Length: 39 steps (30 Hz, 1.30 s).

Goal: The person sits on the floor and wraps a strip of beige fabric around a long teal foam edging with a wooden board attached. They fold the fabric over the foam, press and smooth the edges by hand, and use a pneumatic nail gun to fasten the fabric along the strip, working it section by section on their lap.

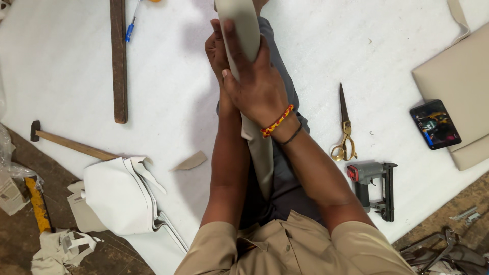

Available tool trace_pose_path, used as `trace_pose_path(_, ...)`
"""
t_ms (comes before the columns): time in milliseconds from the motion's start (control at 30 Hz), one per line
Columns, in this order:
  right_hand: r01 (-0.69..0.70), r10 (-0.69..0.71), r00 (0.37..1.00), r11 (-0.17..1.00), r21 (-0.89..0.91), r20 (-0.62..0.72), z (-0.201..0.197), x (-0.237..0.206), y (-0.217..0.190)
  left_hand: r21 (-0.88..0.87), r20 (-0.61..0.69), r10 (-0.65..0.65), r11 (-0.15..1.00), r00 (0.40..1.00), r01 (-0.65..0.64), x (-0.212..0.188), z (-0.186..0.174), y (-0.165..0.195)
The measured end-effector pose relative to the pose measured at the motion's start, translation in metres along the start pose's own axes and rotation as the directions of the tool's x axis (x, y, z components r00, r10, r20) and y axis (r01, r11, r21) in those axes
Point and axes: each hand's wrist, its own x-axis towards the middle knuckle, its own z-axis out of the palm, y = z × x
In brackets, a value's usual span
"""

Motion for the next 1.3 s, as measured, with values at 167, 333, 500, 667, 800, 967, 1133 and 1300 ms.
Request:
trace_pose_path(167, 0.016, -0.008, 0.997, 0.993, -0.114, 0.072, 0.006, 0.009, -0.002, -0.013, -0.002, 0.014, 1.0, 1.0, -0.014, 0.003, -0.003, -0.002)
trace_pose_path(333, 0.075, -0.075, 0.997, 0.996, 0.042, -0.012, 0.002, -0.003, 0.009, -0.011, 0.035, 0.027, 1.0, 0.999, -0.027, 0.007, 0.004, -0.005)
trace_pose_path(500, 0.118, -0.078, 0.975, 0.976, 0.185, -0.208, -0.014, -0.034, 0.02, 0.16, 0.154, 0.014, 0.986, 0.988, -0.039, -0.001, 0.036, 0.002)
trace_pose_path(667, -0.089, 0.174, 0.972, 0.894, 0.439, -0.157, -0.048, -0.083, 0.015, 0.398, 0.451, 0.235, 0.81, 0.861, -0.43, -0.026, 0.1, 0.045)
trace_pose_path(800, -0.003, 0.098, 0.979, 0.884, 0.467, -0.18, -0.077, -0.104, 0.012, 0.525, 0.548, 0.275, 0.623, 0.79, -0.581, -0.054, 0.154, 0.079)
trace_pose_path(967, 0.069, 0.068, 0.978, 0.792, 0.607, -0.2, -0.117, -0.099, 0.025, 0.593, 0.589, 0.284, 0.484, 0.756, -0.644, -0.075, 0.208, 0.094)
trace_pose_path(1133, 0.149, -0.096, 0.957, 0.973, 0.179, -0.273, -0.139, -0.101, 0.044, 0.672, 0.583, 0.219, 0.413, 0.783, -0.615, -0.08, 0.23, 0.076)
trace_pose_path(1300, -0.038, 0.125, 0.987, 0.792, 0.61, -0.1, -0.146, -0.136, 0.075, 0.689, 0.614, 0.149, 0.376, 0.775, -0.619, -0.078, 0.237, 0.041)
